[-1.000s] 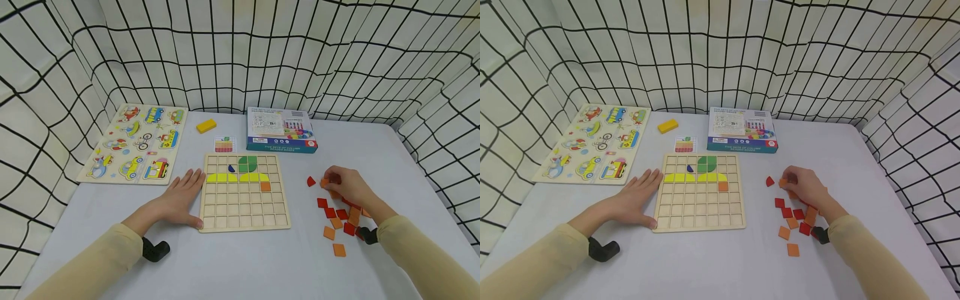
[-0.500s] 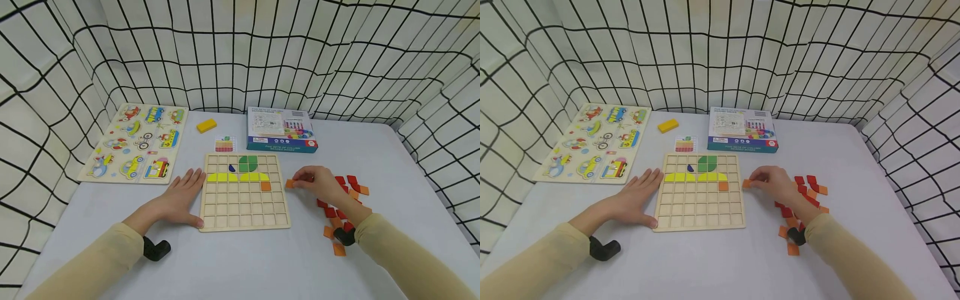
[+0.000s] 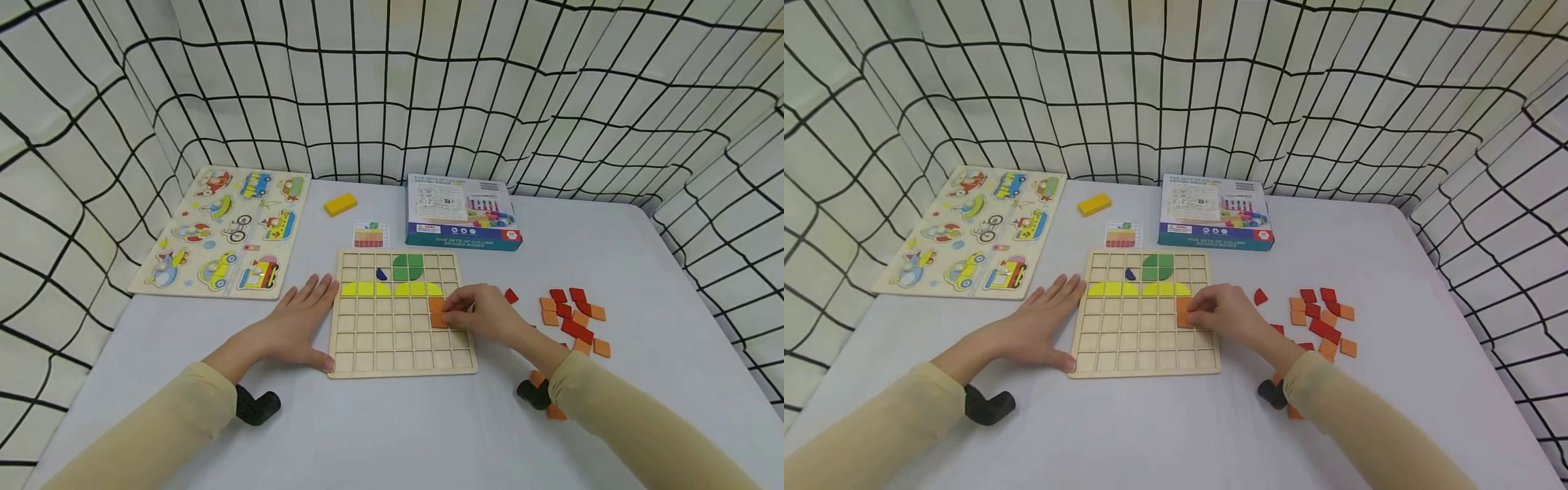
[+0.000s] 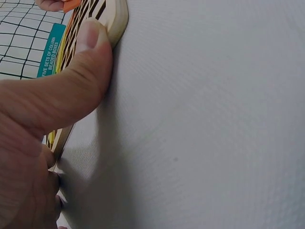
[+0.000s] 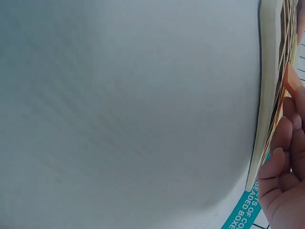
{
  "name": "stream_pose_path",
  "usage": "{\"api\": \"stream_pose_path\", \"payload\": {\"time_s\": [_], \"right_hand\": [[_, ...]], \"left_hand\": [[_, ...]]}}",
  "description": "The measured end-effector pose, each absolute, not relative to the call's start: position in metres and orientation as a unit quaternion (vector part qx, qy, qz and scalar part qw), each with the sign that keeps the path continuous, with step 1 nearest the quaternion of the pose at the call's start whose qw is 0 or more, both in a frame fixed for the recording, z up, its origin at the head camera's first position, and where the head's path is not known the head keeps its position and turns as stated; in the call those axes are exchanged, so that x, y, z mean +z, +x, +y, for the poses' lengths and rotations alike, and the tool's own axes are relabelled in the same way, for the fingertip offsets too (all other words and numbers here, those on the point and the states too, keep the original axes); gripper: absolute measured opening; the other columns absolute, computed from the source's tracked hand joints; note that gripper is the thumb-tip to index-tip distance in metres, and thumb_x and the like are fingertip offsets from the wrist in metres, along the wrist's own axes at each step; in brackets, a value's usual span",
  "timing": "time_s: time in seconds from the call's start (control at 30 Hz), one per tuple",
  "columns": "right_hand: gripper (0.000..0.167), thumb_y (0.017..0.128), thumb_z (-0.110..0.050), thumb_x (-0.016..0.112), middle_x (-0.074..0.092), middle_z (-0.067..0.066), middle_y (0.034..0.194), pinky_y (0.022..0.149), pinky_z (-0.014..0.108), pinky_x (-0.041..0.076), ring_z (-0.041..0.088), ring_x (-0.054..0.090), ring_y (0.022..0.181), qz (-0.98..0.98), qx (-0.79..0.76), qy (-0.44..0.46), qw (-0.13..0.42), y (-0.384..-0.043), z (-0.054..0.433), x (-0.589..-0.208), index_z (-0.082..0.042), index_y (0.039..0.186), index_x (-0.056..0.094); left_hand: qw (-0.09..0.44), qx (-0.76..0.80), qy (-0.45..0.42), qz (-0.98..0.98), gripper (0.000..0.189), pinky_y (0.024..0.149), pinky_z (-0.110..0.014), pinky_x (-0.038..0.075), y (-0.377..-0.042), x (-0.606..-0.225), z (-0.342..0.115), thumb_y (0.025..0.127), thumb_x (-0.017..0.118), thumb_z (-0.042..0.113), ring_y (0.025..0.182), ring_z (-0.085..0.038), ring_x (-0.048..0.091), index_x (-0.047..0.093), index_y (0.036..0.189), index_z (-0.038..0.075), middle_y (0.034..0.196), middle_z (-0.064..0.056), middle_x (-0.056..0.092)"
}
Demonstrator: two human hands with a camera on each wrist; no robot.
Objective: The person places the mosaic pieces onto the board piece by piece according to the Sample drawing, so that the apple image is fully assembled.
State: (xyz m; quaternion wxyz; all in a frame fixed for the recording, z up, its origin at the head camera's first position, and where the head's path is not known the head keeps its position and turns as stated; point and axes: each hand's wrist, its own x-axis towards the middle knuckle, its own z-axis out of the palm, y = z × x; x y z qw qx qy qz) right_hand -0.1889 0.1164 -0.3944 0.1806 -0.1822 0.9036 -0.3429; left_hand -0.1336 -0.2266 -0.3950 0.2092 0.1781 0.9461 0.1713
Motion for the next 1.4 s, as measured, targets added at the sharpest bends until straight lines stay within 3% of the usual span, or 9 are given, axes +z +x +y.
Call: {"api": "stream_pose_path", "payload": {"time_s": [0.53,0.87,1.13,1.4], "right_hand": [[0.008,0.092,-0.017,0.077,0.072,-0.001,0.089,0.074,0.022,0.051,0.015,0.058,0.084,0.925,-0.289,-0.197,0.152,-0.184,0.111,-0.399,-0.013,0.099,0.079],[0.011,0.089,-0.02,0.081,0.066,-0.002,0.087,0.075,0.023,0.052,0.015,0.058,0.085,0.917,-0.283,-0.21,0.189,-0.185,0.116,-0.393,-0.015,0.095,0.073],[0.01,0.089,-0.019,0.081,0.065,-0.002,0.083,0.074,0.023,0.051,0.016,0.057,0.085,0.921,-0.274,-0.207,0.187,-0.185,0.114,-0.394,-0.016,0.089,0.071],[0.008,0.093,-0.016,0.076,0.069,0.002,0.094,0.076,0.027,0.052,0.02,0.059,0.092,0.93,-0.277,-0.177,0.164,-0.19,0.141,-0.382,-0.014,0.1,0.074]], "left_hand": [[0.209,0.17,0.179,0.946,0.134,0.123,-0.07,0.002,-0.134,-0.396,-0.226,0.071,0.088,0.055,0.158,-0.047,-0.004,0.008,0.162,-0.004,0.171,-0.025,0.001],[0.212,0.169,0.177,0.946,0.133,0.123,-0.07,0.002,-0.134,-0.393,-0.225,0.072,0.087,0.055,0.158,-0.047,-0.004,0.009,0.162,-0.004,0.171,-0.024,0.001],[0.21,0.167,0.178,0.947,0.134,0.123,-0.07,0.003,-0.134,-0.392,-0.224,0.071,0.088,0.055,0.158,-0.048,-0.003,0.01,0.162,-0.005,0.171,-0.025,0.003],[0.21,0.166,0.177,0.947,0.134,0.123,-0.07,0.002,-0.134,-0.391,-0.225,0.072,0.087,0.056,0.158,-0.048,-0.003,0.009,0.162,-0.005,0.171,-0.025,0.002]]}}
